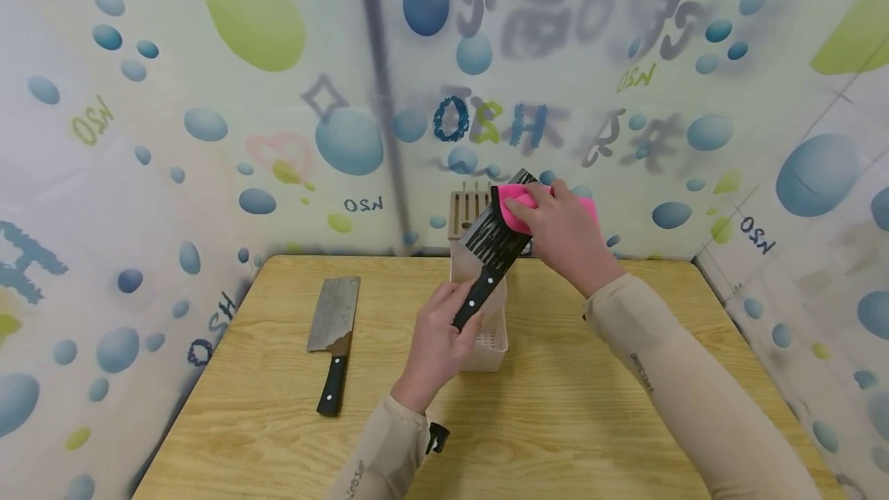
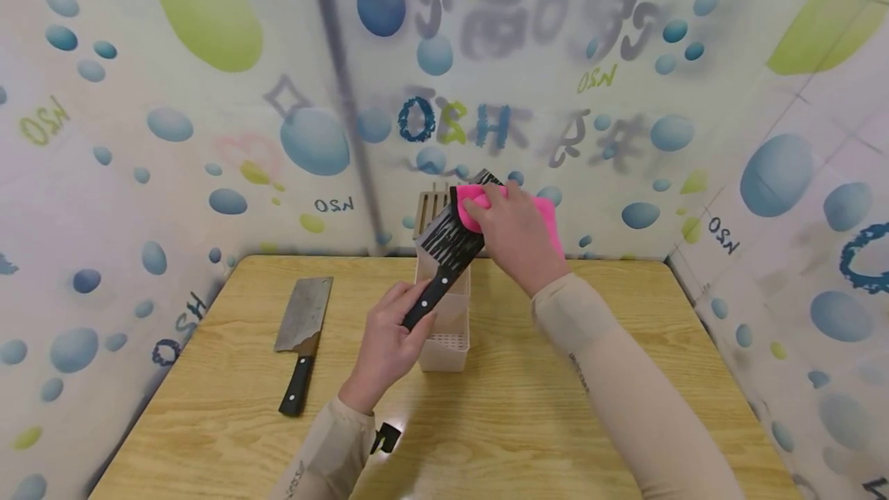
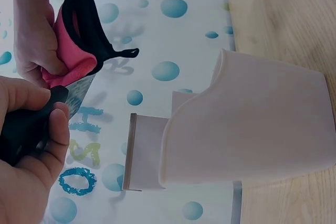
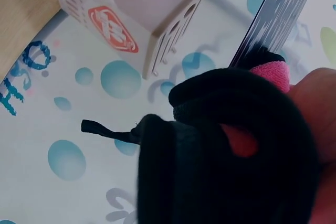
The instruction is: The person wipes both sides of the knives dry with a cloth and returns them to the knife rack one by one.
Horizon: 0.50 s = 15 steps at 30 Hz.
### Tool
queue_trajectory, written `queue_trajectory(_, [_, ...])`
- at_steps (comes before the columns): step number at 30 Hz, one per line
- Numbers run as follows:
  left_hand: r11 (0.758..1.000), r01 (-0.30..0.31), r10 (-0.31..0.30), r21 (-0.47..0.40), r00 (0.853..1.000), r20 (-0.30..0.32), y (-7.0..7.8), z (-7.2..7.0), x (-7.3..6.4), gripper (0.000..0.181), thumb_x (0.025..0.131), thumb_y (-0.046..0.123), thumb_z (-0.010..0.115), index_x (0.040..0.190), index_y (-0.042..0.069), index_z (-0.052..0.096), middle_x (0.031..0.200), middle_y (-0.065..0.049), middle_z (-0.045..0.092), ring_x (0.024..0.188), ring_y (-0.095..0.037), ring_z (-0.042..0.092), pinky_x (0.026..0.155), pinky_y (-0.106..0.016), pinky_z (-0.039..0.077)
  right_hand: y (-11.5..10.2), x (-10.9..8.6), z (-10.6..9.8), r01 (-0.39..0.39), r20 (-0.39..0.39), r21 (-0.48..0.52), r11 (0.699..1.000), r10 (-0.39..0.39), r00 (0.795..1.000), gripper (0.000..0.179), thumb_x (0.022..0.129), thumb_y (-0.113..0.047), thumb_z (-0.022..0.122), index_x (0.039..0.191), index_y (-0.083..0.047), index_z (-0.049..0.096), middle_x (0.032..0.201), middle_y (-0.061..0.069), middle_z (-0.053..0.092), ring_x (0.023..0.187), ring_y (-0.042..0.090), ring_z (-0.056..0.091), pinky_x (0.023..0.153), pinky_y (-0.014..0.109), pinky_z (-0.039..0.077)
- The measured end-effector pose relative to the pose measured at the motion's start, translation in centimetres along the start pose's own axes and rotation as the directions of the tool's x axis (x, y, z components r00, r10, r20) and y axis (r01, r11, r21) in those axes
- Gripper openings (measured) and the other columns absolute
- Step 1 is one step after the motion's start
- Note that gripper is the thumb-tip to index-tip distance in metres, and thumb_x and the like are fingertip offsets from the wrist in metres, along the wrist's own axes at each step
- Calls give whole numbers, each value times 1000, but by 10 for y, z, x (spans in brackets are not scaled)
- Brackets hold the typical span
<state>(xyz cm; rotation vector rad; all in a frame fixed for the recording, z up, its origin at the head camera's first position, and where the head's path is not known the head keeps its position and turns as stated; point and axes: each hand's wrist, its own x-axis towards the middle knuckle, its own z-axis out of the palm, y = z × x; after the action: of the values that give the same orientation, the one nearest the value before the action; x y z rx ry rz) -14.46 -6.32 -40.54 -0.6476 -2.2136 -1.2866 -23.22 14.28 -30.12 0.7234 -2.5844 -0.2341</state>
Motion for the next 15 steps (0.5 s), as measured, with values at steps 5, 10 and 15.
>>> queue_trajectory(5, [1000, -5, 5, 4, 1000, -2, 0, -1, 0, 40, 87, -4, 74, 127, 0, 70, 102, -13, 66, 82, -20, 63, 68, -32, 55, 8, 5, 1, -34, 30, 9, 999, 34, 999, 54, 89, -2, 66, 142, -12, 64, 135, 26, 59, 108, 45, 55, 93, 47, 53])
queue_trajectory(10, [1000, -10, 10, 14, 1000, -2, -1, -1, 0, 40, 87, -3, 74, 127, -1, 70, 102, -13, 66, 81, -20, 62, 67, -31, 54, 16, 8, 4, -59, 39, 30, 998, 58, 998, 55, 88, 0, 63, 142, -10, 63, 133, 27, 58, 106, 45, 54, 91, 48, 53])
queue_trajectory(15, [1000, -11, 11, 14, 1000, -2, -2, -2, -1, 40, 87, -3, 74, 127, 0, 70, 103, -13, 67, 82, -20, 63, 67, -32, 54, 23, 10, 7, -67, 50, 29, 997, 66, 997, 54, 89, 0, 62, 143, -8, 62, 134, 29, 57, 109, 46, 54, 94, 49, 50])
